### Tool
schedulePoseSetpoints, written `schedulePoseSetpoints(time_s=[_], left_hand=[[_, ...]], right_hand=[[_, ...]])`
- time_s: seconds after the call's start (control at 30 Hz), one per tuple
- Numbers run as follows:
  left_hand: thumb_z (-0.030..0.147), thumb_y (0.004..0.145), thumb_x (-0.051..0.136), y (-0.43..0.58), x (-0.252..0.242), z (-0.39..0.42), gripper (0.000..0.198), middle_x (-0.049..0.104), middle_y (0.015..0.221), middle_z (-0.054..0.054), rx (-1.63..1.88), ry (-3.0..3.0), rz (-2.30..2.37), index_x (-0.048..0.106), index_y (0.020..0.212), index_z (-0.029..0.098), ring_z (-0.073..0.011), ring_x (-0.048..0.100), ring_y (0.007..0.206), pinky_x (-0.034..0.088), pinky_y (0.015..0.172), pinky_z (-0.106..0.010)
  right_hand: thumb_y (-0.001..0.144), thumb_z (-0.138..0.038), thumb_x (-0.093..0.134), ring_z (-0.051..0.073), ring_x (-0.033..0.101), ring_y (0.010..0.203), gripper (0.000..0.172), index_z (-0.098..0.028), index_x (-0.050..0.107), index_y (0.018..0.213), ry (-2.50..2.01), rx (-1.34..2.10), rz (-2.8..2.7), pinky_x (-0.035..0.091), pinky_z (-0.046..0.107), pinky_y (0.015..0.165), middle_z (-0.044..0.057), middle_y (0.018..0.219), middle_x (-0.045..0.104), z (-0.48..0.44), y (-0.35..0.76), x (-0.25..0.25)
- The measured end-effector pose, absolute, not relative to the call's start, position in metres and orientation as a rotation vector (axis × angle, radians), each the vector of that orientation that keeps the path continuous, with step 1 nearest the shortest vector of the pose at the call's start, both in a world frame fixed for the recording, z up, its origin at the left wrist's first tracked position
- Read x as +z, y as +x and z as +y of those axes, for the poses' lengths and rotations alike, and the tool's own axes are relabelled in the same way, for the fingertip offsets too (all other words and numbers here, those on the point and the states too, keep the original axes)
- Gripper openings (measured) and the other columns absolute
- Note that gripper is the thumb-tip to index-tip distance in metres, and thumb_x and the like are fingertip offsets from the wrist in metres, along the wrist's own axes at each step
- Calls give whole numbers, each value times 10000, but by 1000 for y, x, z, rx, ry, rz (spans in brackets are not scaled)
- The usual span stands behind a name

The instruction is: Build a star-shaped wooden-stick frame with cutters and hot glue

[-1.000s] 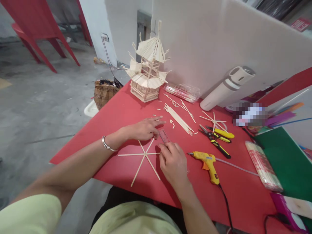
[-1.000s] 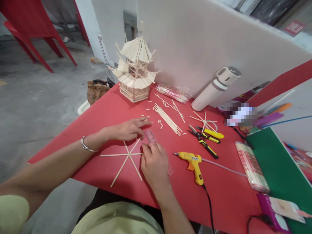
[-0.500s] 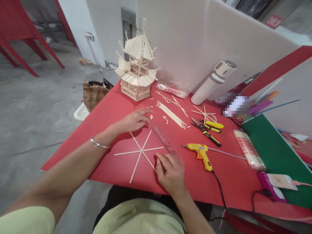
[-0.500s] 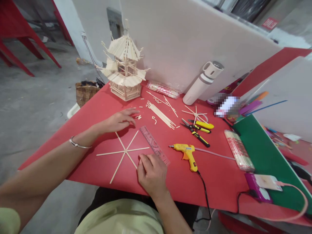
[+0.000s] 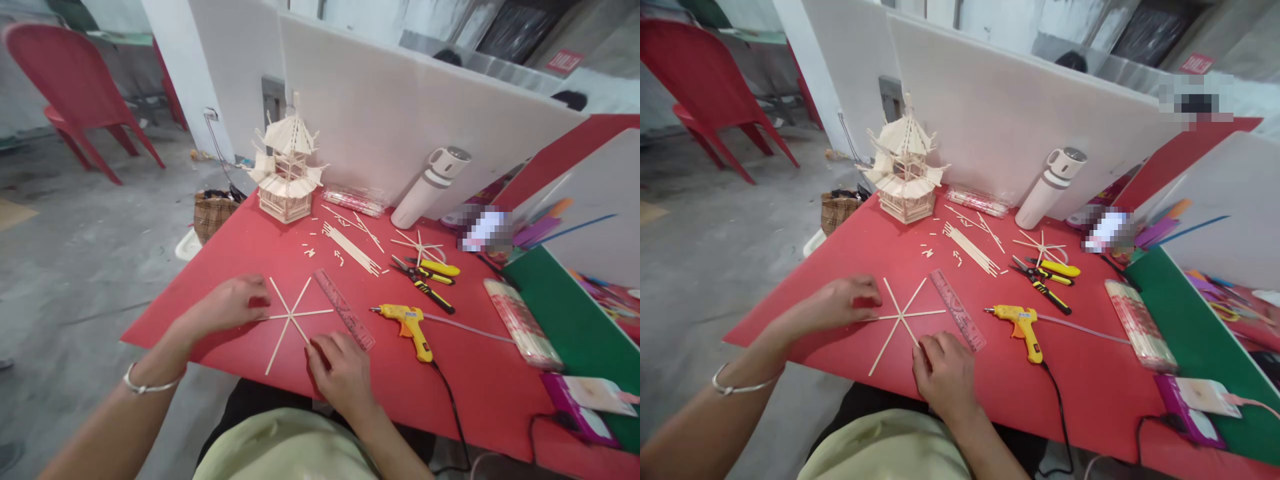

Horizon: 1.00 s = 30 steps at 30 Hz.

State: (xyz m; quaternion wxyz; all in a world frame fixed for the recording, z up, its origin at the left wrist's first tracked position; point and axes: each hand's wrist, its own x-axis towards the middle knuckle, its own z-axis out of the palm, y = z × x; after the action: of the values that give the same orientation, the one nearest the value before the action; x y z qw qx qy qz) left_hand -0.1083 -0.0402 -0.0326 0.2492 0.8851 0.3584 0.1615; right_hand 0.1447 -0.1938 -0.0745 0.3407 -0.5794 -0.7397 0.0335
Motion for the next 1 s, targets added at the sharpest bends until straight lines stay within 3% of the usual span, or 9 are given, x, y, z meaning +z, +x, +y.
schedulePoseSetpoints(time_s=[0.17,0.43,0.6,0.8,1.0], left_hand=[[293,926,635,-114,-41,-61,127,648,1003,-63,332,2423,1042,704,852,216,-183,622,849,484,750,-284],[251,1001,486,-102,-35,-51,297,648,974,-86,352,2514,917,692,797,188,-177,619,844,490,758,-289],[210,965,520,-102,-39,-45,241,662,976,-81,371,2497,884,697,803,193,-178,632,862,503,770,-284],[243,972,553,-94,-45,-32,184,689,975,-63,455,2421,826,733,981,205,-161,664,847,514,786,-268],[277,991,532,-79,-39,-8,233,694,916,-67,452,2454,707,738,913,201,-157,660,811,508,767,-256]], right_hand=[[1001,-224,534,139,655,776,194,-205,719,947,-1509,11,-1867,454,249,755,24,835,710,-189,158,-71],[993,-226,549,159,630,824,184,-215,730,963,-1577,-7,-1864,446,267,785,27,840,687,-182,168,-62],[986,-242,543,205,578,923,213,-213,747,1039,-1609,73,-2017,431,338,860,53,917,676,-164,166,-55],[966,-221,536,225,567,958,247,-204,752,1082,-1613,95,-2132,417,366,833,64,960,678,-143,161,-54],[971,-222,535,206,576,912,248,-209,751,1092,-1643,53,-2091,414,354,809,53,920,676,-145,160,-58]])
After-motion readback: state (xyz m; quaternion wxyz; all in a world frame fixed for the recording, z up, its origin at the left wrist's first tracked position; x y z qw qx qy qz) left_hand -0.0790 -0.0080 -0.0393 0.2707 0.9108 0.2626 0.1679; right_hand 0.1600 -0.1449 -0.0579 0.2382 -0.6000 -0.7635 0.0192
